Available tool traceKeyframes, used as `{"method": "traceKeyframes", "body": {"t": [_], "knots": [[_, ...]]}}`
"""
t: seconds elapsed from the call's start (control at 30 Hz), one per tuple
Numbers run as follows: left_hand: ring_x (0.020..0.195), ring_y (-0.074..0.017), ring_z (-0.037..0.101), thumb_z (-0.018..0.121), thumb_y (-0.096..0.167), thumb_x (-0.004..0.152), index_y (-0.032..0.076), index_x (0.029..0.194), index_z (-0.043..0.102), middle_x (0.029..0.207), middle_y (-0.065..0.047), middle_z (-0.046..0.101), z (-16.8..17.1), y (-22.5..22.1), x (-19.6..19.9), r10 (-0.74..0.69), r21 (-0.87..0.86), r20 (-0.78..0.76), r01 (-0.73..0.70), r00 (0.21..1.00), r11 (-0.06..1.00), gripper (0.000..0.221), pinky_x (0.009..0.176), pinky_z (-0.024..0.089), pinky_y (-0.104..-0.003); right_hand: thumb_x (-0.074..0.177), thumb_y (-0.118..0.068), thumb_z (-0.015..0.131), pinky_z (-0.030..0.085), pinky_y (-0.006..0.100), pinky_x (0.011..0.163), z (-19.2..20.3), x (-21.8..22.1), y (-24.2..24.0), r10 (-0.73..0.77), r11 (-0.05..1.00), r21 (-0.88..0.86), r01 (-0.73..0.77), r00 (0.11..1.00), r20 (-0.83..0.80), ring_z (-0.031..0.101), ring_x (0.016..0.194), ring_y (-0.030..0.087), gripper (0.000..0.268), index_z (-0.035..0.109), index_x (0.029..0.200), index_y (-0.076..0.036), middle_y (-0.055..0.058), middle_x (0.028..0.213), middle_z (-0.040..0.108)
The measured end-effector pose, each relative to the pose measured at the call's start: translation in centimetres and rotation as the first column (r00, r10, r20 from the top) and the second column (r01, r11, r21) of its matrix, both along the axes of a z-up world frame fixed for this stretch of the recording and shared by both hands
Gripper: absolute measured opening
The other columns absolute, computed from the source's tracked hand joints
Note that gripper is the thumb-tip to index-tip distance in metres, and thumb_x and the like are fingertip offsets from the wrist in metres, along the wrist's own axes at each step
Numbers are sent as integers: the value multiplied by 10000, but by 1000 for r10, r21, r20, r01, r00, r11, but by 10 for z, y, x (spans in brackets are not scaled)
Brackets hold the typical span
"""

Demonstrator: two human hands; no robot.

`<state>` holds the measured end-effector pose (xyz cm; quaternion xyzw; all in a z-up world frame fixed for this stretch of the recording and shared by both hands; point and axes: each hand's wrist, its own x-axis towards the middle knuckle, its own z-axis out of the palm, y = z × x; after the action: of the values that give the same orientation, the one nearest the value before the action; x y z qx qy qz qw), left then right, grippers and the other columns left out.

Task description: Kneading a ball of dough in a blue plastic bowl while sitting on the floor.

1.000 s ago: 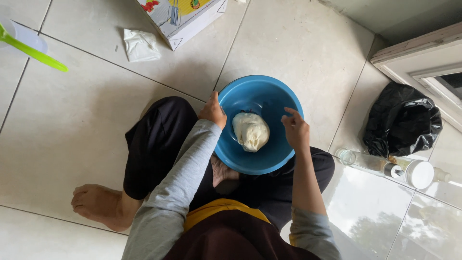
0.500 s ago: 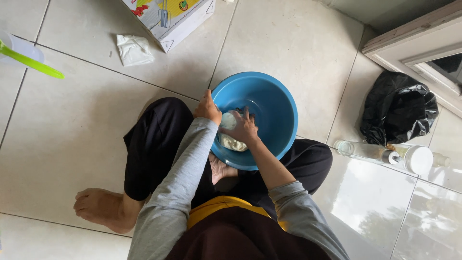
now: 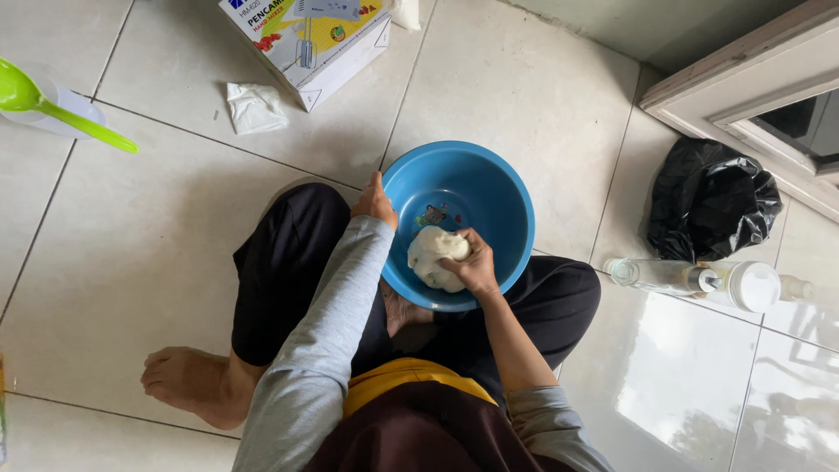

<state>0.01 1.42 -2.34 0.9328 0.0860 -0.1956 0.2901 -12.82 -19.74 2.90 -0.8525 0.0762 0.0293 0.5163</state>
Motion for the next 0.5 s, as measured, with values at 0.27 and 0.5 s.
{"method": "traceKeyframes", "body": {"t": [0.27,0.5], "knots": [[1085,-335,712,590,76,1008,115,1499,295,1345,-154,607,-4,4,1,28,8,-7,-28,1000,1000,575,855,615,-504,760,-90,876,567,289,706,39,22,-20,-445,740,593,317,892,77,726,835,177,536,533,1158,-196,67,992,728],[1119,-324,701,530,137,1044,114,1441,336,1303,-130,623,18,0,-7,14,45,18,-15,1000,999,443,903,597,-492,904,-298,751,631,563,783,-19,21,10,291,807,-537,-244,957,3,726,931,463,557,571,1431,-316,117,1339,591]]}}
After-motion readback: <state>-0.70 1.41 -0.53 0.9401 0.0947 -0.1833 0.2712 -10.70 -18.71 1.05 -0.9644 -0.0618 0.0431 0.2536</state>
